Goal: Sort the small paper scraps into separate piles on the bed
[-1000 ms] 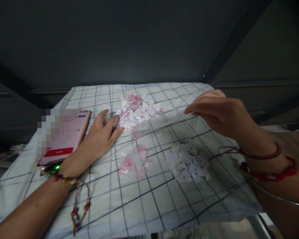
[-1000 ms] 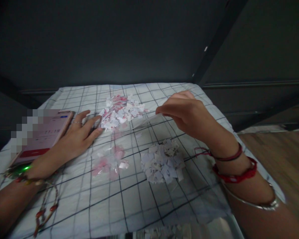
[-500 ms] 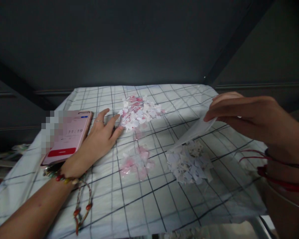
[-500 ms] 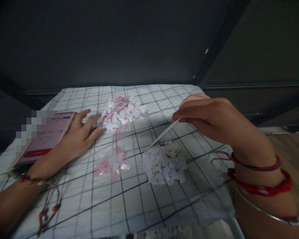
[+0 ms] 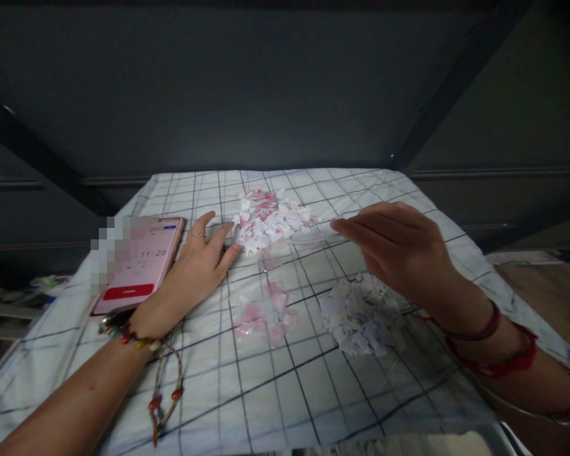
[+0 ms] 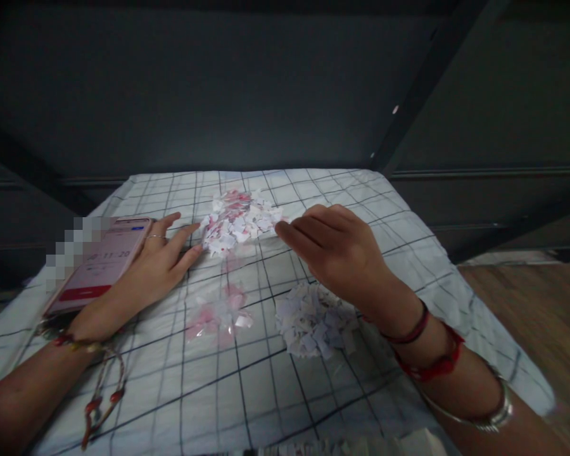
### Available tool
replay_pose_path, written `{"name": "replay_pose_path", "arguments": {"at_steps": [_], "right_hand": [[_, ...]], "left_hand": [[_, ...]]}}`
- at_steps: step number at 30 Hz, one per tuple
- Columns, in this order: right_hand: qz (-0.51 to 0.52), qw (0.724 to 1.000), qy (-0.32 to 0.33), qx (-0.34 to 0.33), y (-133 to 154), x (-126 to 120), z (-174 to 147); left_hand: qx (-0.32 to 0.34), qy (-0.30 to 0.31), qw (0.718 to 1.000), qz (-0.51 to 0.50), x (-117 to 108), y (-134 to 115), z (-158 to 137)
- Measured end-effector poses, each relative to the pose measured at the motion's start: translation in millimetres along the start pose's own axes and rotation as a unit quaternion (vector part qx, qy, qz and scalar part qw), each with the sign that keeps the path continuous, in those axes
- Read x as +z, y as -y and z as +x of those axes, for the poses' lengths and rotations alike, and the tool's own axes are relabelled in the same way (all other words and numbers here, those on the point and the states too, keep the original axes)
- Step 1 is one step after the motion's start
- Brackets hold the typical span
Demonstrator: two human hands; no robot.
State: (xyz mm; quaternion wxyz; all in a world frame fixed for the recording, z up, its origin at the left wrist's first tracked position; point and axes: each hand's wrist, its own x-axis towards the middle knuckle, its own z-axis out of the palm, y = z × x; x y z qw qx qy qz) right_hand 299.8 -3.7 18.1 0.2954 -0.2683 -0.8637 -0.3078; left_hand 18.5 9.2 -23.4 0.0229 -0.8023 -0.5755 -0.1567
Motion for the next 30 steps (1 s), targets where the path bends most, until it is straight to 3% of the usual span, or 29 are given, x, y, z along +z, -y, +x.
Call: {"name": "replay_pose_path", "arguments": {"at_steps": [6,22,30], "right_hand": [[0.05,0.998,0.025,-0.012,4.4,-3.4,3.5],[0.069,0.997,-0.012,0.007,9.7,-3.1,5.9],[0.095,0.995,-0.006,-0.028,15.0,1.5,9.9]], "left_hand": [[0.004,0.0,1.0,-0.002,1.2,1.5,0.0],[-0.002,0.0,1.0,-0.003,0.8,2.1,-0.5],[0.0,0.0,1.0,-0.007,0.0,1.3,-0.1]]}}
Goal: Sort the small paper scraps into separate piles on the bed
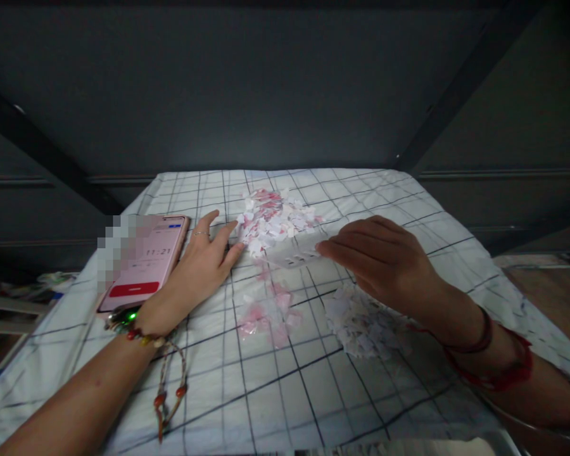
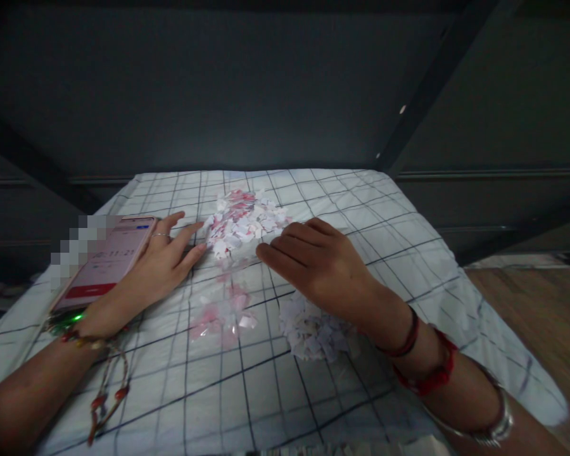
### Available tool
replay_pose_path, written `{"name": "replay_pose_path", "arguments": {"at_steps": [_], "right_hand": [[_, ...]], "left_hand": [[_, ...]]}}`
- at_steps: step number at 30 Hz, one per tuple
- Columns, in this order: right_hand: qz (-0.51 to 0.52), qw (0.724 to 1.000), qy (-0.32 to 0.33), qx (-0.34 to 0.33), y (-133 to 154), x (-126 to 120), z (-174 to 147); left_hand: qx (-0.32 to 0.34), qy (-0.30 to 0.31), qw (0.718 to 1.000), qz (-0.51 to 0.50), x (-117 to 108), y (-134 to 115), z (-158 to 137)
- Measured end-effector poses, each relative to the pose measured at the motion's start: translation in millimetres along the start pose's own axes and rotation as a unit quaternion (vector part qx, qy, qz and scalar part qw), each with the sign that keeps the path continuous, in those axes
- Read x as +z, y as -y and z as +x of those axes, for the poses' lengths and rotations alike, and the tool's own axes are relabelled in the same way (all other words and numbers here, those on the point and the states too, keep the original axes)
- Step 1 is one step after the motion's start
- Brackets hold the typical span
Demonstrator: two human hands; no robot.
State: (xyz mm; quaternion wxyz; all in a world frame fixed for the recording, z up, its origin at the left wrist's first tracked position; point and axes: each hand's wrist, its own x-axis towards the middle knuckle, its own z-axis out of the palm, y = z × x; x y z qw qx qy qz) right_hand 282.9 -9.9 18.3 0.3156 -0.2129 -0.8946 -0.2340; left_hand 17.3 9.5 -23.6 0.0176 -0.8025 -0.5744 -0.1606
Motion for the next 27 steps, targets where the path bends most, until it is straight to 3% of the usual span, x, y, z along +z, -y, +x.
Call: {"name": "replay_pose_path", "arguments": {"at_steps": [6,19,27], "right_hand": [[0.019,1.0,-0.006,0.008,2.2,-4.7,-0.1],[-0.067,0.997,0.007,0.023,-0.7,-1.9,-0.6],[-0.042,0.999,0.0,0.007,1.6,-0.4,0.4]], "left_hand": [[0.001,0.002,1.0,-0.008,-0.1,-0.1,0.3],[0.013,0.003,1.0,0.003,1.1,-0.3,-1.1],[0.009,0.006,1.0,-0.002,-0.9,-1.2,-0.7]]}}
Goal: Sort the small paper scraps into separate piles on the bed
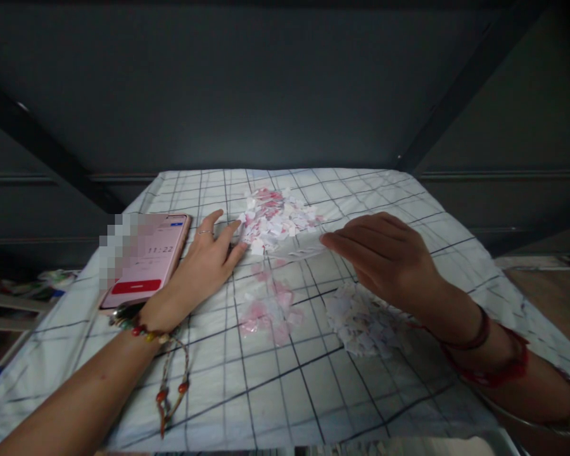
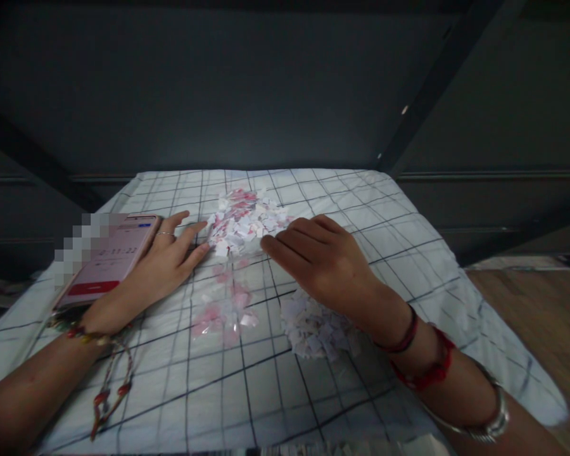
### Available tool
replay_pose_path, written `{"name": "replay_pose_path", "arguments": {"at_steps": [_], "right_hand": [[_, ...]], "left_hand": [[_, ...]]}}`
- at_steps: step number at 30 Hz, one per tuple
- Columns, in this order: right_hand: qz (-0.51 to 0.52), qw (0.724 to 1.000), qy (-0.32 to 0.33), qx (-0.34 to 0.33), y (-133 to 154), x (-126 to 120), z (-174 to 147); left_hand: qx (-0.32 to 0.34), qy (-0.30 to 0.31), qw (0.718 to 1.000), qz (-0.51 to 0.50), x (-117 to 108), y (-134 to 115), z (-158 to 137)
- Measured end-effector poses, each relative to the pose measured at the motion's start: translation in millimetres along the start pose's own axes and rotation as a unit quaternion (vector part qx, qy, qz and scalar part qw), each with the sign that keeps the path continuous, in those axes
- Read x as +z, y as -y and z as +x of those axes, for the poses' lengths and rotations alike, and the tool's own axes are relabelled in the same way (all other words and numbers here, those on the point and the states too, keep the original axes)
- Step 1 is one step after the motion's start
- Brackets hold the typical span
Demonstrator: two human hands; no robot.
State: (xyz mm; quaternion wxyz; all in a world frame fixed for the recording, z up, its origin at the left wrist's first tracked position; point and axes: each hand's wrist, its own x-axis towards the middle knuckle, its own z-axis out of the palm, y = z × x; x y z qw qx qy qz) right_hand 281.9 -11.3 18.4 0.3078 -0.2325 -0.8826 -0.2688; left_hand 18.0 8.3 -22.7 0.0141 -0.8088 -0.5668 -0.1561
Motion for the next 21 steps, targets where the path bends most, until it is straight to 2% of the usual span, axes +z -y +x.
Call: {"name": "replay_pose_path", "arguments": {"at_steps": [7,14,21], "right_hand": [[-0.047,0.998,-0.003,0.029,-7.0,-0.1,-3.7],[0.01,1.0,0.003,0.023,-6.6,-3.5,-4.2],[-0.007,0.999,0.033,0.013,-6.5,-6.4,-4.2]], "left_hand": [[0.0,-0.006,1.0,-0.005,1.5,3.2,-1.5],[0.005,-0.009,1.0,-0.002,2.3,3.9,-1.0],[-0.001,-0.007,1.0,-0.011,1.3,4.3,-0.7]]}}
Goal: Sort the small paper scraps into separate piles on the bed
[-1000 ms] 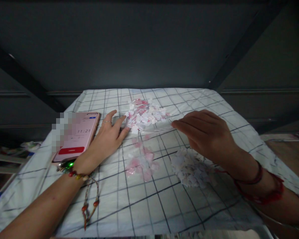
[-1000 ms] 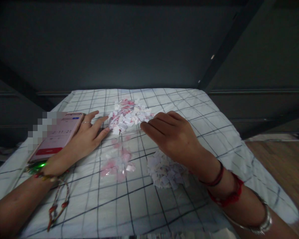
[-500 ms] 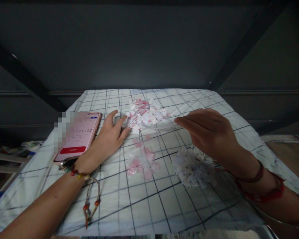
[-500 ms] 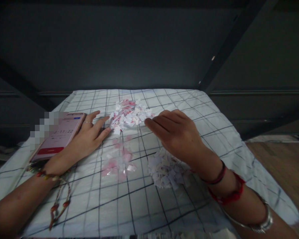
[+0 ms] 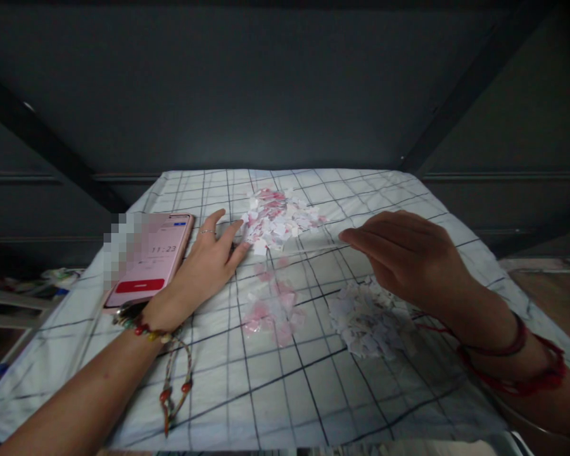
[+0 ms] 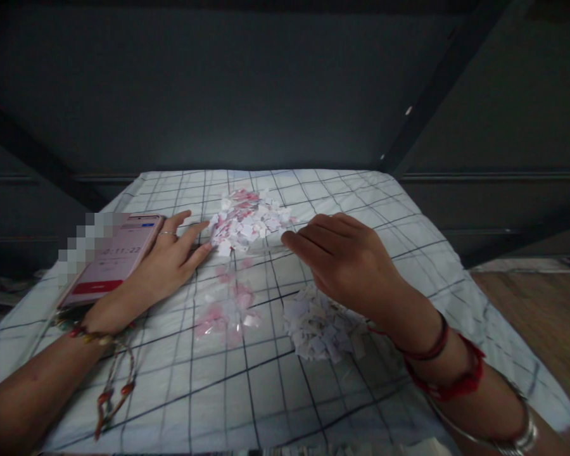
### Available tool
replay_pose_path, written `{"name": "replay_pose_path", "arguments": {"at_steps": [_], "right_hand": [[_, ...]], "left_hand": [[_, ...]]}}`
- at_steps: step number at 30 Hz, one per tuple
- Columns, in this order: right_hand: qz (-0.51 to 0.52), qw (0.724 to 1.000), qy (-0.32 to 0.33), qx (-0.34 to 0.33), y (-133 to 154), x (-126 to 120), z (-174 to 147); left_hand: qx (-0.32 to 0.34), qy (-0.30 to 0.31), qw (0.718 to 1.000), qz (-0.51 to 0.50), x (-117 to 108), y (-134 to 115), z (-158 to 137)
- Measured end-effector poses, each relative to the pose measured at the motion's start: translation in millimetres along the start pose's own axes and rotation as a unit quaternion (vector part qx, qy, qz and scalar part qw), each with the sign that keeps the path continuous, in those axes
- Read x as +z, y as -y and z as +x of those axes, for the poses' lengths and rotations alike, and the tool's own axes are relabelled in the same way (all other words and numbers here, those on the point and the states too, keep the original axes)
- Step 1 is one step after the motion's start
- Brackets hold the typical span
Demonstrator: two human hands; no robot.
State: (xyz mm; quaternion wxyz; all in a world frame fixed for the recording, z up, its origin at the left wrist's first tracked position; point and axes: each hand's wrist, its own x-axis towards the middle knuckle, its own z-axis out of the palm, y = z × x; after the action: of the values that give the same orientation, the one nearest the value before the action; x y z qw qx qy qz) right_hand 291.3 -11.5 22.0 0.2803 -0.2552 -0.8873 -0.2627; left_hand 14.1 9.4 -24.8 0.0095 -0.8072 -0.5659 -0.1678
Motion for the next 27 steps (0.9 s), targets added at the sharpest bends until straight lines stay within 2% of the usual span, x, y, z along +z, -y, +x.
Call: {"name": "replay_pose_path", "arguments": {"at_steps": [6,15,21,27], "right_hand": [[0.085,0.996,-0.002,-0.025,4.3,-5.6,1.7],[0.055,0.997,-0.036,-0.045,12.7,3.7,9.5],[0.096,0.994,-0.007,-0.049,12.1,-2.9,6.0],[0.081,0.995,-0.035,-0.039,12.5,-3.4,7.0]], "left_hand": [[-0.001,0.005,1.0,0.0,-1.1,-0.3,1.0],[0.001,-0.001,1.0,0.015,-1.6,-2.7,3.4],[0.003,0.001,1.0,0.026,0.7,2.0,3.3],[-0.009,0.002,1.0,0.023,-0.6,1.9,2.8]]}}
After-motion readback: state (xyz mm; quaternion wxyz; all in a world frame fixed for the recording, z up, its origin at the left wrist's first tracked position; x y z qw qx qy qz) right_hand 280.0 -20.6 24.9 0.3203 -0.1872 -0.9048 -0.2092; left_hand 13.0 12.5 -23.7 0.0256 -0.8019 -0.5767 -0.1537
